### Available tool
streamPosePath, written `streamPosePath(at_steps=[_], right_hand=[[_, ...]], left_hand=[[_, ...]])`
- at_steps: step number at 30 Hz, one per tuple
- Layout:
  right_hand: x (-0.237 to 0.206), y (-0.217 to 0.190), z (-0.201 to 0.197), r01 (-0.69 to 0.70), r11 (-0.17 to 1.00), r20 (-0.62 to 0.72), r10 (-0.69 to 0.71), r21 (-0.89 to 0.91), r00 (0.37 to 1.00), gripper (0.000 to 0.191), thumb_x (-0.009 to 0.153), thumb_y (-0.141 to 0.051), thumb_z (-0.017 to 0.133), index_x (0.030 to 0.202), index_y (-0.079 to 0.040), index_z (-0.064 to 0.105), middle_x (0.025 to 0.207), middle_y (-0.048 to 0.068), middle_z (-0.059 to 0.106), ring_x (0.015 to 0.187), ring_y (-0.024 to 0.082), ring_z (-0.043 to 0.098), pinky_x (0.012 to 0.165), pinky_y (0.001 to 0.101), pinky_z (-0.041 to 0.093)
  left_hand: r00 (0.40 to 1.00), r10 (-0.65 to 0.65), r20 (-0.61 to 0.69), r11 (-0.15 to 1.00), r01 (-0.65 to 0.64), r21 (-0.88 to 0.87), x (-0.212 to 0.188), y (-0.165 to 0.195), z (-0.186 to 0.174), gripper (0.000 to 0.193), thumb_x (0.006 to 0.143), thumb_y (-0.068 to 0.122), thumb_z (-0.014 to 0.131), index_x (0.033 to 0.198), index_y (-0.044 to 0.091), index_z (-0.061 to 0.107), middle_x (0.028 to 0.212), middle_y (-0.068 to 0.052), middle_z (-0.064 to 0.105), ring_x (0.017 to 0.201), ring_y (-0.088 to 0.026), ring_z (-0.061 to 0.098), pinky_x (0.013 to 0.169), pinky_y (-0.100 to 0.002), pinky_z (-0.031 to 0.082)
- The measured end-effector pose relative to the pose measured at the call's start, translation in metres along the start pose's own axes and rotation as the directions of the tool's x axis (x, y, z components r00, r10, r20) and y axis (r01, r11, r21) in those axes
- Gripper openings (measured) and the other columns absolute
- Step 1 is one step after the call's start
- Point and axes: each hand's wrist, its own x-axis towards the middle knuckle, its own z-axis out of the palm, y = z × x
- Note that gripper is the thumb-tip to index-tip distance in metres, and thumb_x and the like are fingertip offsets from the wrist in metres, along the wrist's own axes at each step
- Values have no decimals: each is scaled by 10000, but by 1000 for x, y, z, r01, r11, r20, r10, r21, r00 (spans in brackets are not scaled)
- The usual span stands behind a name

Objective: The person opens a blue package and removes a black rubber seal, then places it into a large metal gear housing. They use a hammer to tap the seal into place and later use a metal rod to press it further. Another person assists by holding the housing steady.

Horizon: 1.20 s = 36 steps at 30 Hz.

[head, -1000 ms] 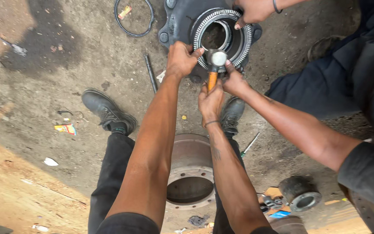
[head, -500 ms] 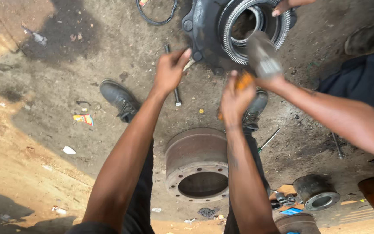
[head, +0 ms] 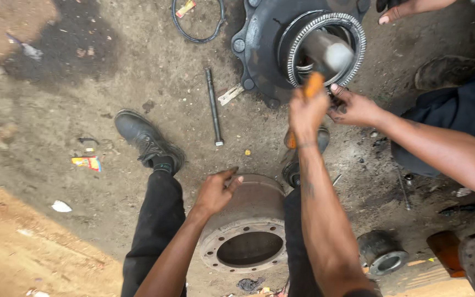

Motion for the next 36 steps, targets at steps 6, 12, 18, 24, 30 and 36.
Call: streamPosePath(at_steps=[6, 12, 18, 24, 30, 36], right_hand=[[13, 49, -12, 95, 995, 42, -95, -10, 995, 279, 915, -56, 682, 1153, 67, 606, 912, 125, 688, 806, 198, 667, 753, 359, 555], [69, 52, -50, 212, 977, 492, -168, -34, 854, 243, 921, -92, 687, 1100, 53, 610, 950, 119, 663, 858, 193, 673, 717, 333, 575], [69, 76, -71, 21, 998, 159, -30, 58, 987, 270, 954, -104, 685, 1080, 78, 532, 821, 50, 643, 643, 136, 631, 522, 310, 532], [65, 64, -63, 67, 980, 217, -26, -185, 976, 151, 984, -52, 692, 951, 76, 619, 744, 91, 641, 660, 161, 611, 542, 328, 480], [30, 64, -92, -64, 990, 89, 53, 126, 995, 195, 909, -62, 690, 1011, 20, 546, 778, 72, 649, 587, 159, 623, 473, 292, 529], [43, 101, -90, -73, 993, 381, 32, 92, 924, 150, 966, -45, 610, 1077, 34, 548, 875, 47, 638, 718, 149, 644, 609, 302, 595]], left_hand=[[994, 50, -102, 991, -63, -122, -7, 24, -19, 573, 920, 450, 621, 1356, 79, 637, 1244, -201, 710, 829, -323, 793, 834, -402, 602], [988, 117, -104, 980, -132, -149, -14, 36, -24, 577, 939, 459, 632, 1353, 57, 639, 1235, -213, 715, 916, -309, 775, 852, -409, 587], [991, 84, -100, 985, -97, -142, -16, 40, -21, 538, 937, 431, 631, 1338, 74, 656, 1239, -189, 727, 935, -309, 775, 864, -405, 585], [966, 201, -163, 959, -228, -167, -14, 38, -13, 531, 953, 415, 642, 1338, 50, 662, 1260, -203, 714, 1065, -312, 738, 885, -389, 579], [974, 174, -145, 962, -199, -187, -11, 30, -2, 540, 952, 418, 642, 1331, 33, 656, 1258, -195, 715, 1068, -296, 745, 879, -383, 586], [989, 114, -97, 974, -131, -183, -6, 27, 2, 544, 941, 418, 653, 1339, 46, 652, 1167, -193, 749, 985, -278, 781, 878, -370, 590]])
